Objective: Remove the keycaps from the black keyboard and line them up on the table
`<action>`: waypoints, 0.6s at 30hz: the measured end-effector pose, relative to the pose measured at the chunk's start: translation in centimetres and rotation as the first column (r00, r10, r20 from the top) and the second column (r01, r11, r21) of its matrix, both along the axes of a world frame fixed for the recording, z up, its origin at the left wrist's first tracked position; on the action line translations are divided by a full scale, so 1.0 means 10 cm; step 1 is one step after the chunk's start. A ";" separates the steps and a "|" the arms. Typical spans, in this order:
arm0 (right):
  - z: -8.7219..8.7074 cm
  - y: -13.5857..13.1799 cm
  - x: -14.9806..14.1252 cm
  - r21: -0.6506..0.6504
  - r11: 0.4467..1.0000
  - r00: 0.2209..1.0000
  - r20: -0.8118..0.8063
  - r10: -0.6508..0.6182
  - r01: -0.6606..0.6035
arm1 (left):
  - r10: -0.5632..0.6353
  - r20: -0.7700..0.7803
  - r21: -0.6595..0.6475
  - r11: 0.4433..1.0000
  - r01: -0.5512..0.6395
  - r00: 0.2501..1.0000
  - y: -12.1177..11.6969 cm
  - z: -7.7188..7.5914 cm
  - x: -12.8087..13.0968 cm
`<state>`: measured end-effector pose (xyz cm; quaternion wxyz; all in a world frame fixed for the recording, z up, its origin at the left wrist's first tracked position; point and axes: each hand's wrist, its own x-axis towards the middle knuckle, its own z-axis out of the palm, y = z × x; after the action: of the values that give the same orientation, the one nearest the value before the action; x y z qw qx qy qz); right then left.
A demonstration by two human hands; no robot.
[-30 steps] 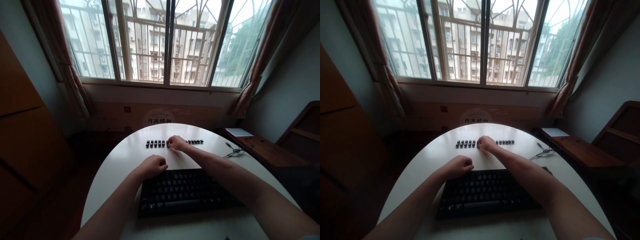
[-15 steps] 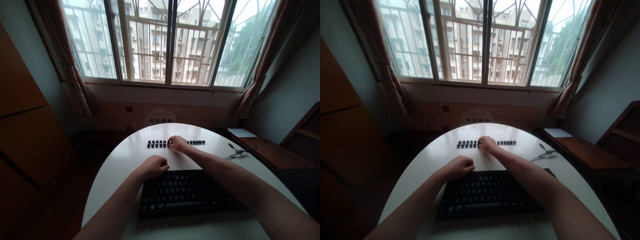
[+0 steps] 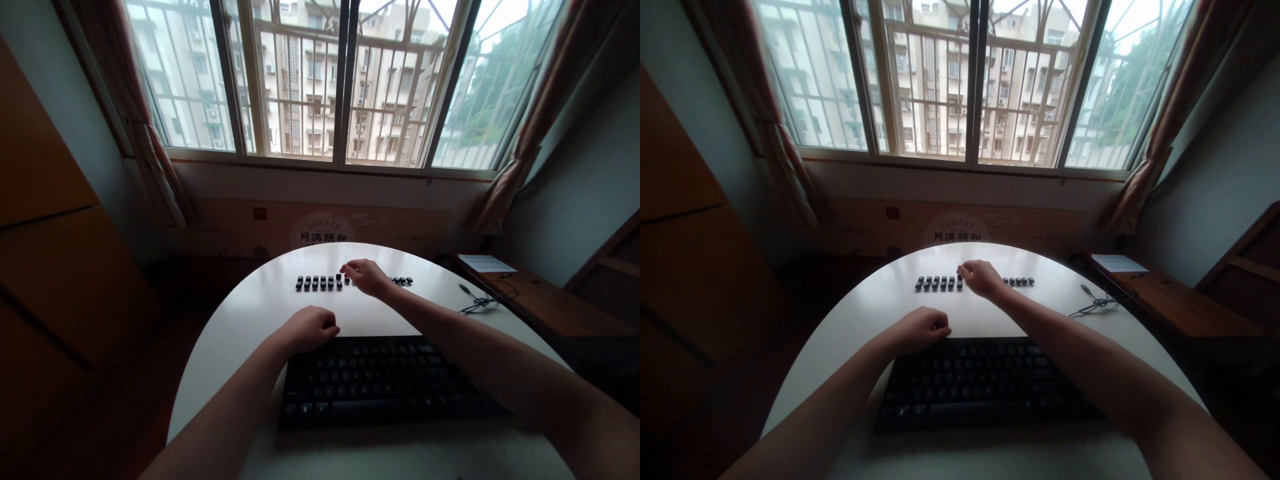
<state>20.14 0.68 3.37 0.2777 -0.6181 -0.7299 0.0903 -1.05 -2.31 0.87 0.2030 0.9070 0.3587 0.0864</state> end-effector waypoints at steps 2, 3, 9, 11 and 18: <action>0.10 -0.17 0.10 0.033 0.999 0.997 -0.068 0.043 -0.041 | 0.001 0.001 0.002 1.000 -0.001 1.000 -0.01 0.01 0.00; 0.14 -0.25 0.16 0.058 0.997 0.992 -0.110 0.061 -0.055 | 0.001 0.001 0.003 1.000 -0.001 1.000 -0.01 0.01 0.01; 0.28 -0.22 0.40 0.105 0.994 1.000 -0.002 0.004 -0.003 | 0.042 -0.017 0.004 0.999 -0.042 0.999 -0.06 0.04 0.04; 0.28 0.01 0.38 0.046 0.999 0.997 0.078 -0.019 0.016 | 0.064 -0.021 -0.001 0.998 -0.064 0.998 -0.06 0.04 0.05; 0.13 0.76 0.11 -0.272 0.962 0.964 0.260 0.051 0.023 | 0.085 -0.028 -0.012 0.996 -0.085 0.996 -0.05 0.04 0.05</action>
<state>21.20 8.27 4.70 0.0895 -0.6517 -0.7453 0.1087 -0.57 -2.81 1.24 0.2002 0.8906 0.4004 0.0802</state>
